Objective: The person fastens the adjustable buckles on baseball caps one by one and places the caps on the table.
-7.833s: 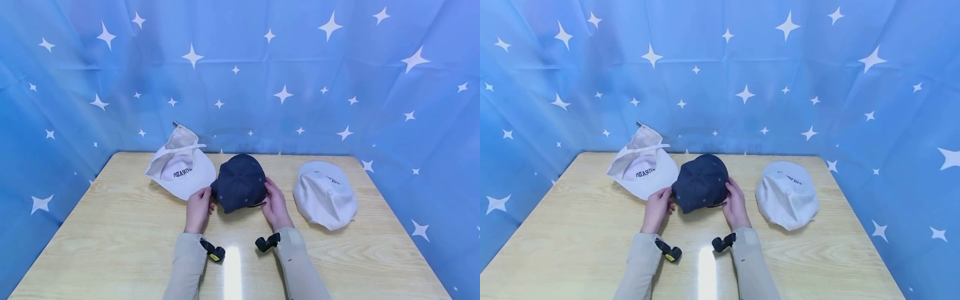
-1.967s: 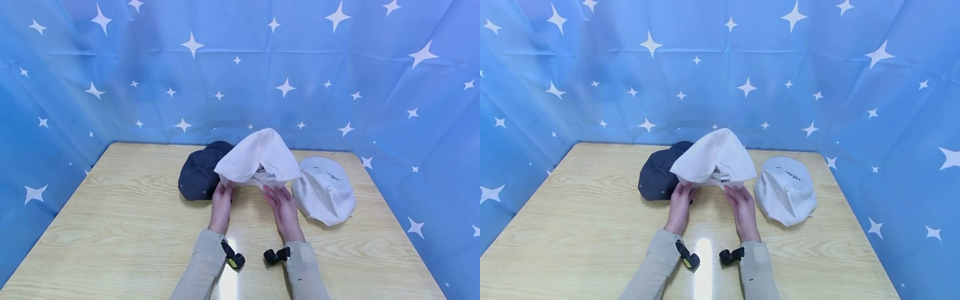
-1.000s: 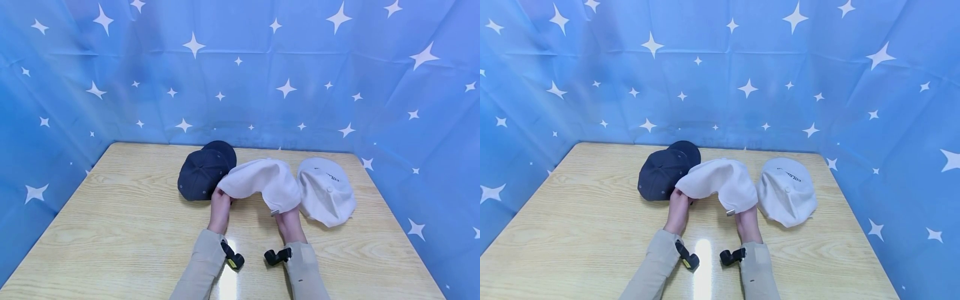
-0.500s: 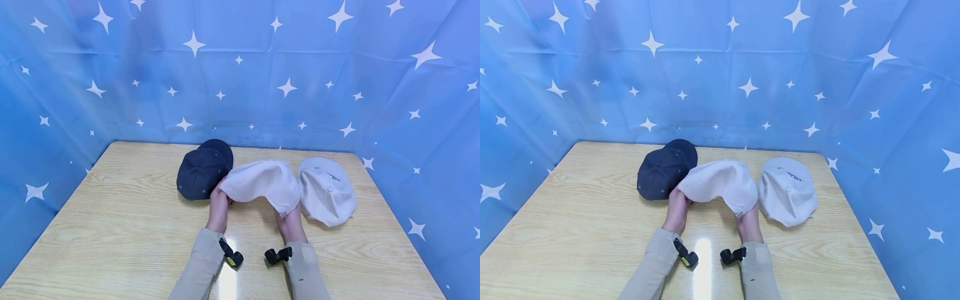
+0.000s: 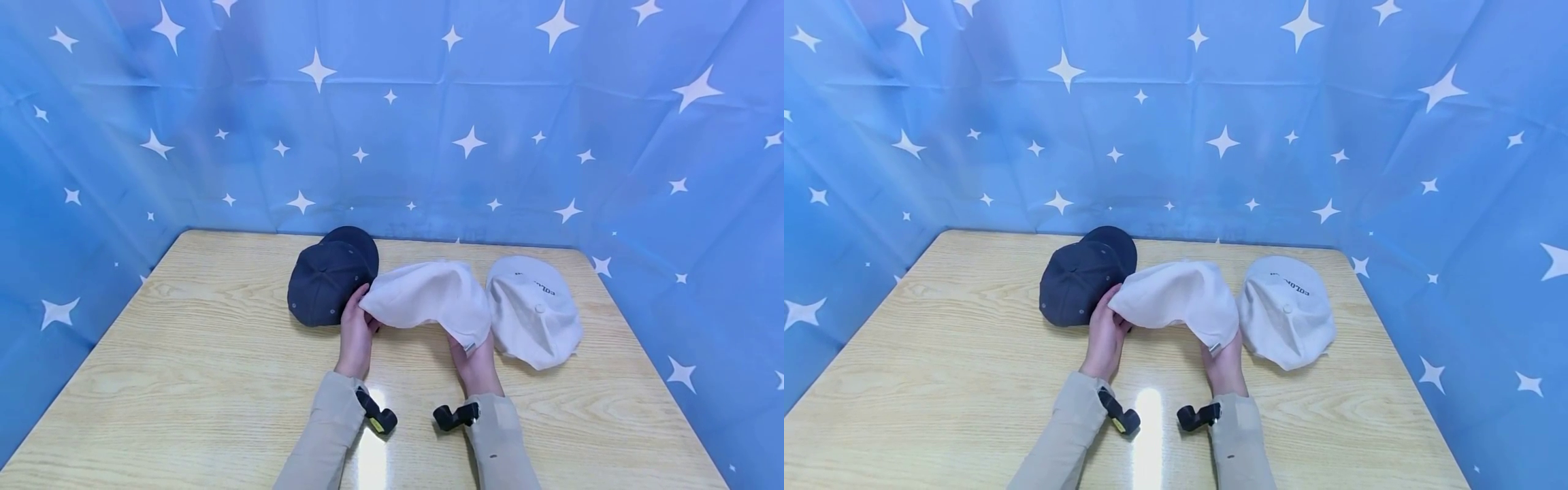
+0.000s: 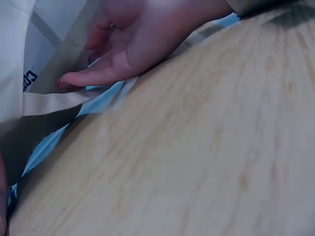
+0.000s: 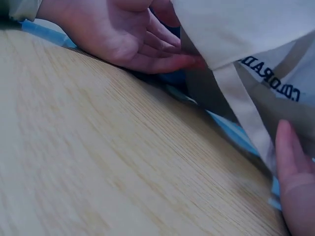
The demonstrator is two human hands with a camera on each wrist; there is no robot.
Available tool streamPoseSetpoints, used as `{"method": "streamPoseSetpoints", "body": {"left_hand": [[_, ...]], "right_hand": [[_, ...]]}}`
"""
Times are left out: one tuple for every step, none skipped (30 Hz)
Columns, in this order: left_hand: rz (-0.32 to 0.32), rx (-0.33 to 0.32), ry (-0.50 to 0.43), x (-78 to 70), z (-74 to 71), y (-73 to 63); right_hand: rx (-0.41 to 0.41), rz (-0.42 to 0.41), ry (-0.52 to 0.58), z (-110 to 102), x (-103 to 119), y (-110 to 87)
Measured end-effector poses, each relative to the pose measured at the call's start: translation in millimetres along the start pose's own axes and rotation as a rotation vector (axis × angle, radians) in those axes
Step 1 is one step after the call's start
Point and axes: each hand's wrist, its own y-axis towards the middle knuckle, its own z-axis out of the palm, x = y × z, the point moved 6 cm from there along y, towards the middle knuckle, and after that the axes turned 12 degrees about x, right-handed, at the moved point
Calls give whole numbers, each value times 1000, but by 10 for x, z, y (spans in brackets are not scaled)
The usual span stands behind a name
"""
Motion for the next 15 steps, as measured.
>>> {"method": "streamPoseSetpoints", "body": {"left_hand": [[7, -10, -16, -1, -3, 4], [13, -22, -36, 0, -8, 9], [18, -36, -53, 0, -13, 15], [22, -47, -67, -3, -15, 17], [24, -60, -75, -6, -18, 19], [24, -68, -79, -7, -21, 21], [19, -73, -81, -8, -23, 21], [10, -75, -77, -8, -25, 20], [-2, -71, -79, -9, -25, 20], [-17, -67, -80, -5, -23, 17], [-36, -61, -83, 2, -24, 16], [-52, -50, -91, 9, -23, 16], [-64, -42, -99, 12, -22, 16], [-75, -33, -114, 17, -20, 17], [-82, -23, -126, 18, -17, 18]], "right_hand": [[47, -15, 8, 31, 14, 26], [92, -33, 21, 64, 31, 50], [133, -49, 20, 98, 47, 72], [168, -59, 33, 127, 59, 90], [193, -67, 55, 148, 67, 104], [204, -70, 70, 162, 73, 111], [213, -74, 74, 174, 77, 118], [204, -75, 77, 174, 79, 119], [192, -74, 75, 169, 79, 119], [183, -74, 70, 162, 79, 119], [179, -73, 72, 159, 80, 119], [184, -73, 72, 162, 82, 123], [195, -75, 67, 169, 86, 127], [207, -77, 62, 176, 90, 132], [223, -78, 60, 183, 93, 136]]}}
